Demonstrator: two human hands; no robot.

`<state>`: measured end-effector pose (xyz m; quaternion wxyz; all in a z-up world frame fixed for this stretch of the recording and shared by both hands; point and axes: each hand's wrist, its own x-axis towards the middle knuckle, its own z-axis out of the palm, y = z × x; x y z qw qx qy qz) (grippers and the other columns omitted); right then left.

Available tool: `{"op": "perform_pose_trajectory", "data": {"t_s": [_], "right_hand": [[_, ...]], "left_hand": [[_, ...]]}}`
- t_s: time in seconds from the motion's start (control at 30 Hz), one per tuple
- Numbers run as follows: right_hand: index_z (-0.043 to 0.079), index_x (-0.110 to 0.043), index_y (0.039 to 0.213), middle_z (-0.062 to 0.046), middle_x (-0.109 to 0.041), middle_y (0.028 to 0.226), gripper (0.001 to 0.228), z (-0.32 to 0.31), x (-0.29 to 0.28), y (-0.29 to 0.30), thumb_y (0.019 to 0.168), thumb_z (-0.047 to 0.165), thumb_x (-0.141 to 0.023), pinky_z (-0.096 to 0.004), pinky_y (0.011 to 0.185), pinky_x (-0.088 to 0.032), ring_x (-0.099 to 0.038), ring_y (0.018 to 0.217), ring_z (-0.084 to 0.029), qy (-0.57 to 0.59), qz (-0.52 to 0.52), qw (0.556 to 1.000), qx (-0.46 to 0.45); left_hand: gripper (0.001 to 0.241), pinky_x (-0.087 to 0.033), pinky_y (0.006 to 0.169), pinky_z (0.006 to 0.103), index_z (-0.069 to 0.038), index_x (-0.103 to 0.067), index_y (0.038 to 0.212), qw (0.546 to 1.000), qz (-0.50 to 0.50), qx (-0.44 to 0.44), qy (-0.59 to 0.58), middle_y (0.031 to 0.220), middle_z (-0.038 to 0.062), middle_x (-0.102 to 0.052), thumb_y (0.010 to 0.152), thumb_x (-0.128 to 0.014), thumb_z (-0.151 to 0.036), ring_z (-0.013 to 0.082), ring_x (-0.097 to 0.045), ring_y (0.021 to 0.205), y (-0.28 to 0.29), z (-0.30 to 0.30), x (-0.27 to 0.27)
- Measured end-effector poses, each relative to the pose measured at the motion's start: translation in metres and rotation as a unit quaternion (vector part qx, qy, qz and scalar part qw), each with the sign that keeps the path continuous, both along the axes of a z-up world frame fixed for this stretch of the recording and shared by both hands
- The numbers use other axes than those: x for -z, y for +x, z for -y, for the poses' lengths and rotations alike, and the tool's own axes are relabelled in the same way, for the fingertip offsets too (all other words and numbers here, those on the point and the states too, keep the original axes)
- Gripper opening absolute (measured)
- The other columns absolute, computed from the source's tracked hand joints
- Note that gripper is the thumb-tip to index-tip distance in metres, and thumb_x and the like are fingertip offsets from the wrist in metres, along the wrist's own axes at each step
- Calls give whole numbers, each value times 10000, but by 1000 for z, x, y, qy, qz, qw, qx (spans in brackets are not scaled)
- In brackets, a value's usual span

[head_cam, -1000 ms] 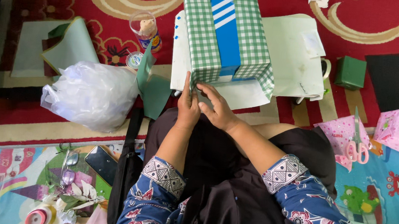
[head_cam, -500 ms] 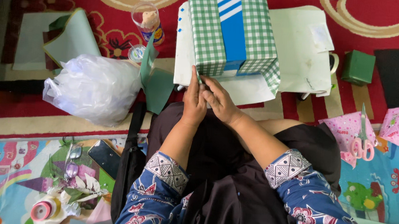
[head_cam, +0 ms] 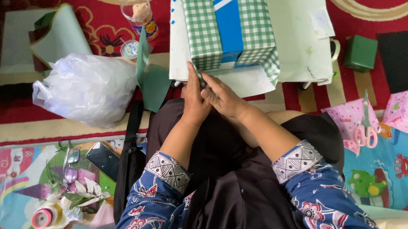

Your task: The person wraps a shoe box with patterned paper, folding the edges and securing them with tape.

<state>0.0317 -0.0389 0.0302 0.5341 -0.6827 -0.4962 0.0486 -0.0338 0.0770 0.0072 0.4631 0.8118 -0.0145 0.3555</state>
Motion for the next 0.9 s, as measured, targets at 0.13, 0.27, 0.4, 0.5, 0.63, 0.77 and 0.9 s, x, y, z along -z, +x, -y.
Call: {"op": "perform_pose_trajectory", "data": {"t_s": [0.13,0.27,0.4,0.5,0.63,0.77,0.9], "right_hand": [[-17,-564,1382,-193,-610,1328,554,40,-7,23,971,337,-677,-451,1014,-491,-592,1216,-383,-12,137,987,85],[4,-606,1323,-157,-594,1294,401,98,-37,47,985,196,-707,-435,999,-497,-580,1203,-343,-2,209,949,235],[52,-503,1384,-100,-511,1298,474,130,-18,60,980,144,-733,-385,847,-576,-586,1111,-297,-39,156,922,352],[40,-510,1375,-151,-577,1214,513,126,-7,61,963,198,-772,-357,823,-564,-621,1032,-278,-15,-55,914,402],[65,-572,1305,-122,-644,1036,485,114,0,64,911,243,-791,-403,783,-565,-653,929,-283,-32,-106,898,426],[101,-609,1189,-92,-656,913,308,106,4,69,903,114,-725,-414,717,-574,-672,863,-291,-80,-72,890,443],[88,-568,1174,-152,-655,921,317,100,14,68,888,80,-705,-459,692,-579,-673,860,-359,-94,-5,886,454]], "left_hand": [[848,-302,1189,538,11,-40,1622,999,16,-4,34,1653,304,-60,997,-610,-43,489,-191,1491,2,7,12],[839,-202,1224,532,60,-108,1604,996,2,-51,76,1653,310,-16,983,-652,-93,473,-92,1524,3,12,23],[819,-187,1228,538,58,-151,1600,992,10,-78,95,1652,310,-25,989,-654,-155,479,-86,1526,4,15,22],[722,-259,1189,541,66,-275,1569,986,27,-118,114,1633,297,-170,992,-632,-183,481,-230,1490,3,15,16],[676,-385,1074,478,37,-327,1553,984,25,-137,112,1445,234,-407,997,-629,-201,400,-449,1296,2,15,15],[750,-557,763,402,32,-289,1556,989,17,-128,72,1261,177,-466,953,-677,-189,281,-578,956,7,18,21],[786,-533,750,387,87,-257,1543,990,34,-115,76,1179,180,-489,930,-682,-162,272,-573,903,13,17,24]]}}
